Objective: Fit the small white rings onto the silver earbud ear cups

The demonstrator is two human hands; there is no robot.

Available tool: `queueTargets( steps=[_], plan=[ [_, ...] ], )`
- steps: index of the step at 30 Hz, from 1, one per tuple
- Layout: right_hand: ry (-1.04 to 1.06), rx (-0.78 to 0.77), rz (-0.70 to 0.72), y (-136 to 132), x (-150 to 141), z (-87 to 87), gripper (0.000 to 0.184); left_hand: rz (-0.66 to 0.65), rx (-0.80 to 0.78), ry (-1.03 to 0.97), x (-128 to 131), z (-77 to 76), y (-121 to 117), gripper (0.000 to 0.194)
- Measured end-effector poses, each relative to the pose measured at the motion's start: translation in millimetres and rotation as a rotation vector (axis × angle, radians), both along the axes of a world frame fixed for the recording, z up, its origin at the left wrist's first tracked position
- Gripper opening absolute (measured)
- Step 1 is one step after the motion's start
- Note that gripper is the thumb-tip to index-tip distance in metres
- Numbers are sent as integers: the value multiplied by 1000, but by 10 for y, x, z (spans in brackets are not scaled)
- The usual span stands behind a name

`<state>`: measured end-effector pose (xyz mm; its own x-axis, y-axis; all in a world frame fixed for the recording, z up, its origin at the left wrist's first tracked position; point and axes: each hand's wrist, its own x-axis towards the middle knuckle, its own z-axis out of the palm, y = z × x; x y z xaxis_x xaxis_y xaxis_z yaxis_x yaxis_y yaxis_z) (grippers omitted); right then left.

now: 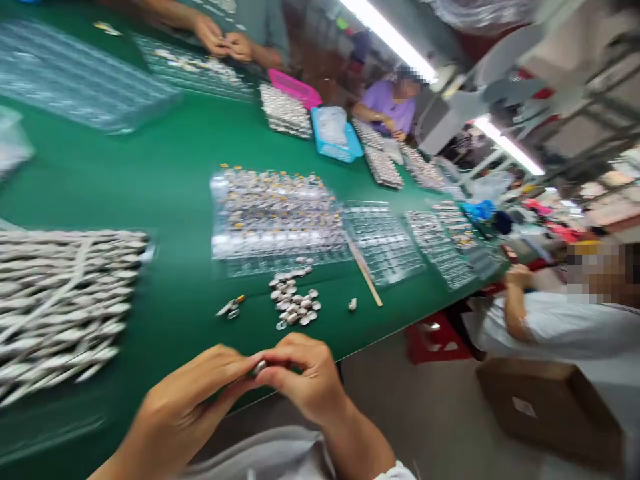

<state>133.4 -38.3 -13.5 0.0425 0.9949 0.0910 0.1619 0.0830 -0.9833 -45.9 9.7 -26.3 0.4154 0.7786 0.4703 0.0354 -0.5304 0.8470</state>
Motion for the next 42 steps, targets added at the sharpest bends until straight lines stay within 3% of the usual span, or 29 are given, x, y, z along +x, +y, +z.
queueTargets(
  steps=[2,8,17,23,26,33,42],
  plan=[
    [26,-37,29,-18,23,11,19,-34,47,-22,-1,27,-7,29],
    [178,-134,85,-38,37,-2,16,-62,-44,-94,-4,7,-16,43],
    [204,-147,21,-94,-55,-90,21,29,-452,-96,15,38,-124,22],
    [250,-203,-49,-113,-99,-172,20,-18,-836,-203,55,66,-171,19],
    [204,-189,-78,-116,-119,-174,20,-18,-934,-267,76,91,-178,18],
    [-36,-38,-112,-112,-131,-159,24,33,-966,-269,119,134,-161,20],
    [-281,157,-83,-97,-124,-128,31,125,-865,-93,139,121,-161,21]
  ],
)
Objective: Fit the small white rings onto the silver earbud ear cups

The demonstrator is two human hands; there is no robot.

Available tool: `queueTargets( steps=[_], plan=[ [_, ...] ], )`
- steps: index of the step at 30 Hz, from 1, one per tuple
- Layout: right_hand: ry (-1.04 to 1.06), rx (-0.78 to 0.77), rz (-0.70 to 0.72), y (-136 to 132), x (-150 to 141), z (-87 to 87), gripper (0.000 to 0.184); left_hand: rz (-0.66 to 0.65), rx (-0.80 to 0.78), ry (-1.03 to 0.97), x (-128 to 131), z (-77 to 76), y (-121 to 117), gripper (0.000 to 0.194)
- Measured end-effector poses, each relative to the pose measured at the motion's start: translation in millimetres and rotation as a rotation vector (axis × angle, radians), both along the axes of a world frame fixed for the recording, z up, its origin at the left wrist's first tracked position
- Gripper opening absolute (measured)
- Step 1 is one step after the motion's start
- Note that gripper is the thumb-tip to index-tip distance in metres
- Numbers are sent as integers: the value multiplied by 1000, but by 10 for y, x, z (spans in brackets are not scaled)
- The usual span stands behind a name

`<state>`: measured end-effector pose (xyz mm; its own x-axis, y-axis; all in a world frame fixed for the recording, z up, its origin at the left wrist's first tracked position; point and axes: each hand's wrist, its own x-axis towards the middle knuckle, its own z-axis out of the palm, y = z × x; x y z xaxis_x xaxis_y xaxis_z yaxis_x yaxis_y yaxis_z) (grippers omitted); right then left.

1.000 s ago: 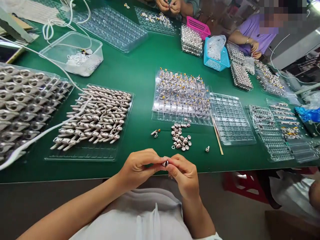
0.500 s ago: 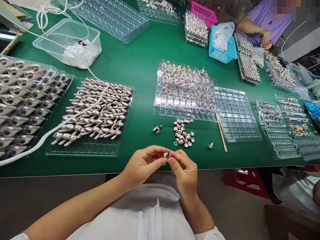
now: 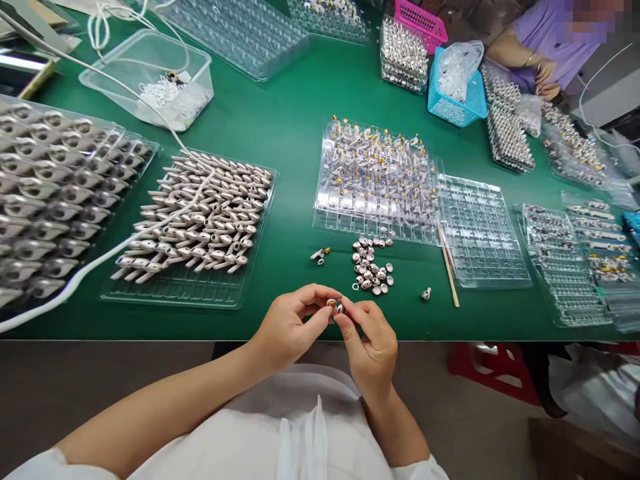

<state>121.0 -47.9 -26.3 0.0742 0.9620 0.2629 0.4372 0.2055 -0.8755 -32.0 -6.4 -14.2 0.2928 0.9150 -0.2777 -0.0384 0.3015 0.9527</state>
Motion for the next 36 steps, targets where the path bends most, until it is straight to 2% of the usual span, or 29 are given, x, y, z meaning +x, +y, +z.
queueTargets(
  steps=[7,12,15,20,25,29,33,36],
  plan=[
    [-135,124,-34,30,-30,-22,32,35,55,49,23,-24,30,17],
    [-258,233,-70,61,-34,-31,33,36,24,48,24,-20,33,18],
    [-284,243,-79,66,-25,-38,34,46,10,47,20,-11,33,20],
    [-407,324,-93,49,-18,-102,44,71,-59,-12,26,8,44,23],
    [-549,445,-13,44,9,-152,56,61,-179,-85,39,77,75,27],
    [-464,441,-20,23,32,-171,56,60,-190,-141,61,108,79,24],
    [-256,321,-95,-2,20,-164,44,65,-123,-119,81,92,69,21],
    [-186,263,-130,0,7,-136,39,68,-93,-77,97,69,62,22]
  ],
)
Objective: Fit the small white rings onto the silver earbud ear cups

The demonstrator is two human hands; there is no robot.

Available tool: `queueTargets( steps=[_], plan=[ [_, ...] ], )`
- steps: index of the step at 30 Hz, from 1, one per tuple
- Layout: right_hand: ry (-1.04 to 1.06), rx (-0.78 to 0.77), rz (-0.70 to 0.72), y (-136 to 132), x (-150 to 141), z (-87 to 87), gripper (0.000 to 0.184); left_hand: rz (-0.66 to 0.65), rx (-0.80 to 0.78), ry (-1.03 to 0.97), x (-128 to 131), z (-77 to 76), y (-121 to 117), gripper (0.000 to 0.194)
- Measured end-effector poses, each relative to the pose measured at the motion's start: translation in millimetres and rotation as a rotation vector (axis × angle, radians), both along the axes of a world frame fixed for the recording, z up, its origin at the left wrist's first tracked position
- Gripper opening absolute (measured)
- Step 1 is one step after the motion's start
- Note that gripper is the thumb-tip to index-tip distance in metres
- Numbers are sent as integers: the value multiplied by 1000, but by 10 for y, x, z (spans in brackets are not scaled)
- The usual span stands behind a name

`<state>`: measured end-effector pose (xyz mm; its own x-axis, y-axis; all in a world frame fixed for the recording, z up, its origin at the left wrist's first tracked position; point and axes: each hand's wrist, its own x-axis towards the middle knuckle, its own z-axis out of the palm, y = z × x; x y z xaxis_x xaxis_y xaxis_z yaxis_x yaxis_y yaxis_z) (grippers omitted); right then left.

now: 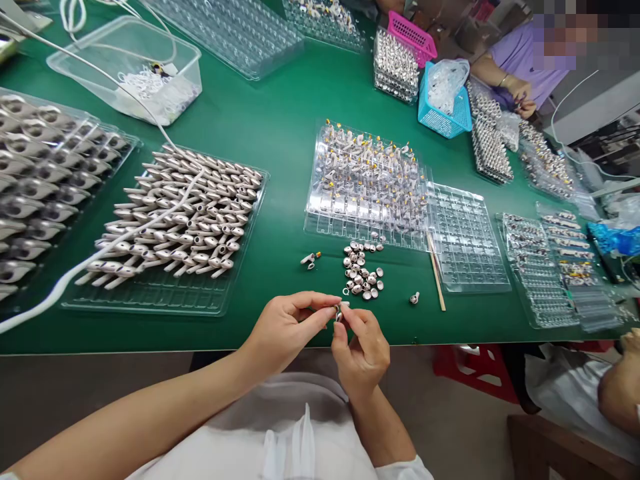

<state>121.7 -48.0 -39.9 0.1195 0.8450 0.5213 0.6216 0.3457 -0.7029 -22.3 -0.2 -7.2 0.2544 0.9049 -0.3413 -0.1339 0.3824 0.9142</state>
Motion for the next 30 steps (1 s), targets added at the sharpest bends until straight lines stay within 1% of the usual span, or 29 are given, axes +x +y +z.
queueTargets(
  steps=[4,6,9,13,19,24,27,30],
  plan=[
    [-75,55,-48,17,8,30,44,6,35,14,42,-15,-4,22],
    [-105,82,-48,25,19,40,47,17,31,16,67,-11,-3,21],
    [-64,71,-31,31,31,51,45,41,21,10,98,0,0,21],
    [31,17,-65,39,31,39,39,58,20,-17,123,-5,3,20],
    [31,60,-85,67,23,7,39,46,11,-43,150,-33,-3,20],
    [6,97,-97,76,31,-1,36,31,10,-35,159,-19,-8,20],
    [37,65,-60,65,58,-12,36,40,7,-30,159,-12,-10,20],
    [116,-28,-36,43,94,-40,34,50,15,-48,160,-18,-11,19]
  ],
)
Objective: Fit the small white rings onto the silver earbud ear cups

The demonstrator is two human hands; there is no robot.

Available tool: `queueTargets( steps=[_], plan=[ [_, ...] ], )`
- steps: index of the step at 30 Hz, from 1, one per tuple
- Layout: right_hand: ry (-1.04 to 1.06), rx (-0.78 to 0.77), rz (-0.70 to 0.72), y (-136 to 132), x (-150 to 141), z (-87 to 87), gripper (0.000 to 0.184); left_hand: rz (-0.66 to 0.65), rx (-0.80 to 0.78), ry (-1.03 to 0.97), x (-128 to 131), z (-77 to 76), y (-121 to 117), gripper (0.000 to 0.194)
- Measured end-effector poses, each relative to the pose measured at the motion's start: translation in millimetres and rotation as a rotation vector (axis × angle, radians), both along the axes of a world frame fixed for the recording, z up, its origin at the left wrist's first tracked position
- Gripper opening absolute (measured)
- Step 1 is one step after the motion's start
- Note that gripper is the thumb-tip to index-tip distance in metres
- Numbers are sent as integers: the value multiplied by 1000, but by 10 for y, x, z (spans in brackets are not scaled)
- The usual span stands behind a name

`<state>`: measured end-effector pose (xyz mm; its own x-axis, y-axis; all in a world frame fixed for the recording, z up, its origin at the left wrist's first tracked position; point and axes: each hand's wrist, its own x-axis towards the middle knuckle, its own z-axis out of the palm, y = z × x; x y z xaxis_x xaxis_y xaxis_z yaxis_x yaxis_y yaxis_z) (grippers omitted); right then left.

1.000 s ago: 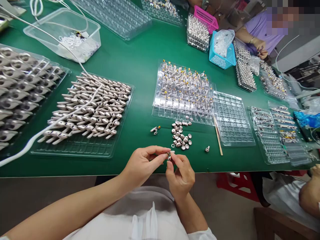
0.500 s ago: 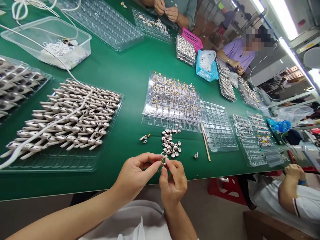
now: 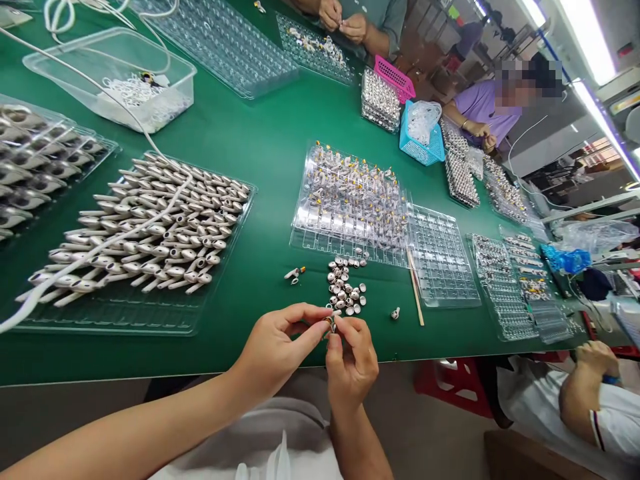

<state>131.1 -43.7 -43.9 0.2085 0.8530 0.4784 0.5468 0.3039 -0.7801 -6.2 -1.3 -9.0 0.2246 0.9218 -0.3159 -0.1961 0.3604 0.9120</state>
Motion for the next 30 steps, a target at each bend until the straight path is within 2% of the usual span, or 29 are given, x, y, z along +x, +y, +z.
queueTargets(
  steps=[4,9,13,21,26,30],
  plan=[
    [71,-84,-1,-29,18,-19,30,4,30,12,16,-9,-7,19],
    [-156,114,-12,-32,-21,13,40,43,120,107,27,7,-12,17],
    [-282,196,-21,-25,-36,20,45,42,85,126,8,34,8,20],
    [-80,31,25,-29,-22,84,32,24,16,78,-26,74,36,21],
    [-170,135,33,-13,-64,94,37,53,59,123,-22,84,30,17],
    [-214,174,22,-1,-68,64,38,61,23,87,-11,99,34,16]
  ],
)
